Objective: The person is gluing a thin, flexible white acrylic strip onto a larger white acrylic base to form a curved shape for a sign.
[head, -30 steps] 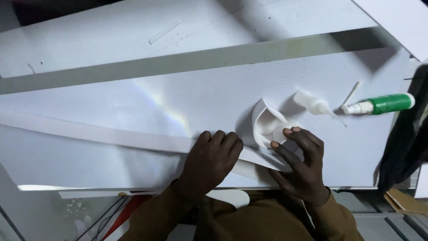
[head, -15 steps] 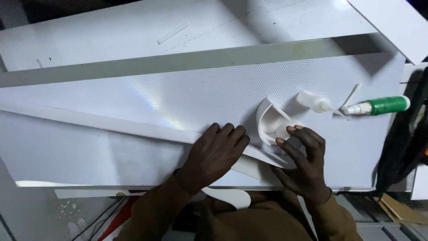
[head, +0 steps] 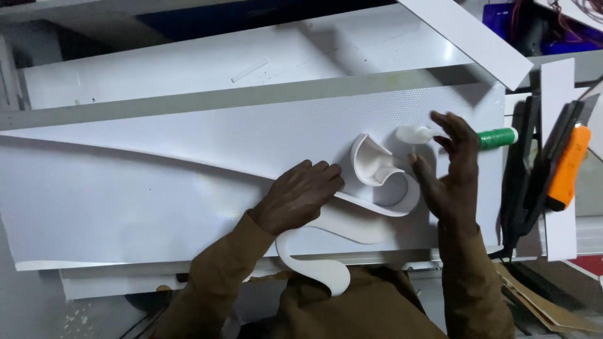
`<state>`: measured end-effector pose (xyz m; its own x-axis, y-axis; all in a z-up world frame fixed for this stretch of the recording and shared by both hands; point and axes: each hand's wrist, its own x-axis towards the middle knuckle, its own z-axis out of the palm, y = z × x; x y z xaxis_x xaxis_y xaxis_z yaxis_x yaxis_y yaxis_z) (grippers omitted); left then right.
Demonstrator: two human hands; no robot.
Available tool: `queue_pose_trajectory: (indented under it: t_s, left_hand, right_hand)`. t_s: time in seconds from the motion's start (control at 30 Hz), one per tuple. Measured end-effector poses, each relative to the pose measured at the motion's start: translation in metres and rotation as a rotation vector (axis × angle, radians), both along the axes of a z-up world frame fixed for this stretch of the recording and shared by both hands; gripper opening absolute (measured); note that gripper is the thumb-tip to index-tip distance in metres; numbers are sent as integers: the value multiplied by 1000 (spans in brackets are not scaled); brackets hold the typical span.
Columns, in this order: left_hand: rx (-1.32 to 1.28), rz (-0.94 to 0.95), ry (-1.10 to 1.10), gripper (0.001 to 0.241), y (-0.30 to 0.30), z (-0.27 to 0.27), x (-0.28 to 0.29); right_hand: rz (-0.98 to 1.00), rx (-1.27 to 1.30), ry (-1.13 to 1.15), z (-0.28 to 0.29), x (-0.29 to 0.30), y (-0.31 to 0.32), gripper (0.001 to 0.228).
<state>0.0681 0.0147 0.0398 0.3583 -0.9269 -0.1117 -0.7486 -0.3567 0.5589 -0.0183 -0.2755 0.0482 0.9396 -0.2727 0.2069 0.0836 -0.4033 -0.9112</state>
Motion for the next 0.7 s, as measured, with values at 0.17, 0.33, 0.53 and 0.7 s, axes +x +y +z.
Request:
queue_pose_trajectory:
  t_s: [0.17,0.33,0.53,0.7]
  left_hand:
    - [48,-43,108,16,-2,-9,11]
    - [50,-20,194,19,-2,-7,16]
    - [169,-78,230,17,-6,-35,24]
    - [199,-178,242,17,-10,-38,39]
  right_hand:
    - [124,22,127,-6,6,-6,43]
    - [140,111,-54,4,-45,-9,51]
    - [-20,-95,-48,26,-122,34,44]
    - [69,-399,-249,-2,-131,60,22]
